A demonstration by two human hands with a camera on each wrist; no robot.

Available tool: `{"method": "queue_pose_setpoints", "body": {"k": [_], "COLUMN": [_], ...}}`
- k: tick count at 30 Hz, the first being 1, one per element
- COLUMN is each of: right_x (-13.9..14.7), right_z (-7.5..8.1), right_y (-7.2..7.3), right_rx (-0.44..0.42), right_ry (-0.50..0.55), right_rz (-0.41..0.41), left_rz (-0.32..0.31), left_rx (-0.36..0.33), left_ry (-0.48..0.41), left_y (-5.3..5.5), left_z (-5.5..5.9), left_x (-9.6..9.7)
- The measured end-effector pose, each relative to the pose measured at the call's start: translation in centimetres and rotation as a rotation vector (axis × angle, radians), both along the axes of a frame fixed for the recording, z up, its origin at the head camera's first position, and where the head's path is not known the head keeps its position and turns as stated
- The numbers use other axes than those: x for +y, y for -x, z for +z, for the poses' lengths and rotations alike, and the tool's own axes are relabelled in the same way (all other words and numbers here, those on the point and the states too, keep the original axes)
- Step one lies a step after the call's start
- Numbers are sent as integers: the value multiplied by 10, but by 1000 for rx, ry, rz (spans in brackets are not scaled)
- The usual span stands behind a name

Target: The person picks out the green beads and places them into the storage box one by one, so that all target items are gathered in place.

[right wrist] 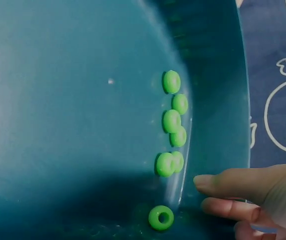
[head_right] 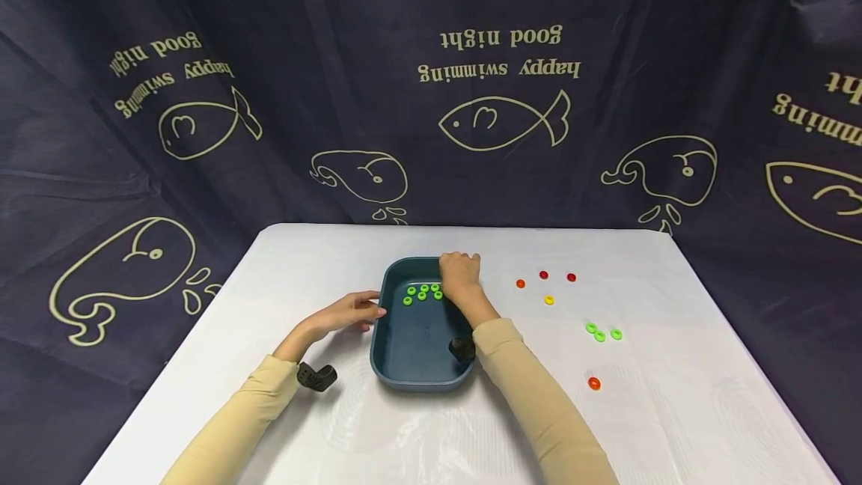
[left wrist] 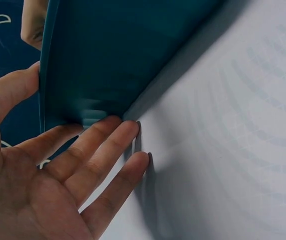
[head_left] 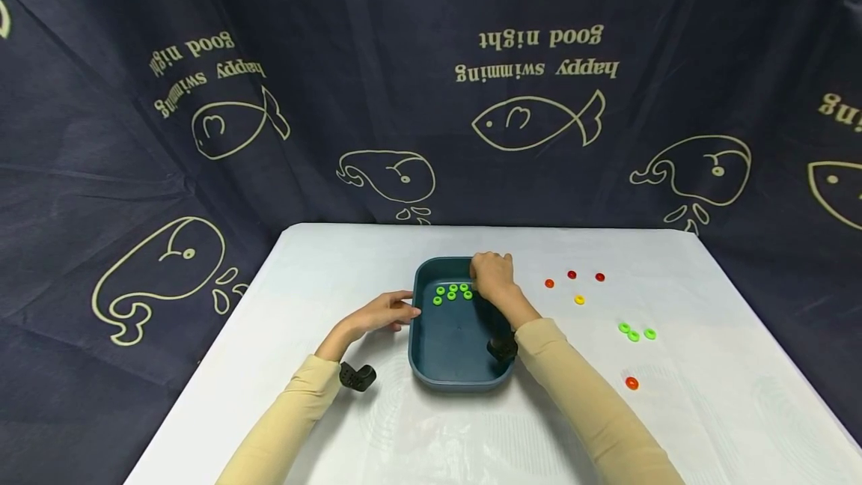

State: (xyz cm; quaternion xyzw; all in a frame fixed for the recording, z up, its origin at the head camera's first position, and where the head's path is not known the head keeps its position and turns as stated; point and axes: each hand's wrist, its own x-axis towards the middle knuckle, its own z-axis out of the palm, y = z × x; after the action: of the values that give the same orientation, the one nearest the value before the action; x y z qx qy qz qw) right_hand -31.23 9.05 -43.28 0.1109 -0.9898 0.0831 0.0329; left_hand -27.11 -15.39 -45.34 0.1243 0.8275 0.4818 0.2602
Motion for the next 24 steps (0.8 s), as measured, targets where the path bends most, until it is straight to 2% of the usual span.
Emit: {"method": "queue_pose_setpoints", "body": {"k": [10,24], "right_x": [8,27], "right_z": [6,14], "right_y": [-4,-5], "right_rx": [-16,10], "right_ry": [166,437], "right_rz": [-4,5], "left_rz": [16,17], "left_rx": [-6,-10], "left_ry": [-1,0], "left_y": [0,1], "left_z": [-1,0], "left_x": [1,2]}}
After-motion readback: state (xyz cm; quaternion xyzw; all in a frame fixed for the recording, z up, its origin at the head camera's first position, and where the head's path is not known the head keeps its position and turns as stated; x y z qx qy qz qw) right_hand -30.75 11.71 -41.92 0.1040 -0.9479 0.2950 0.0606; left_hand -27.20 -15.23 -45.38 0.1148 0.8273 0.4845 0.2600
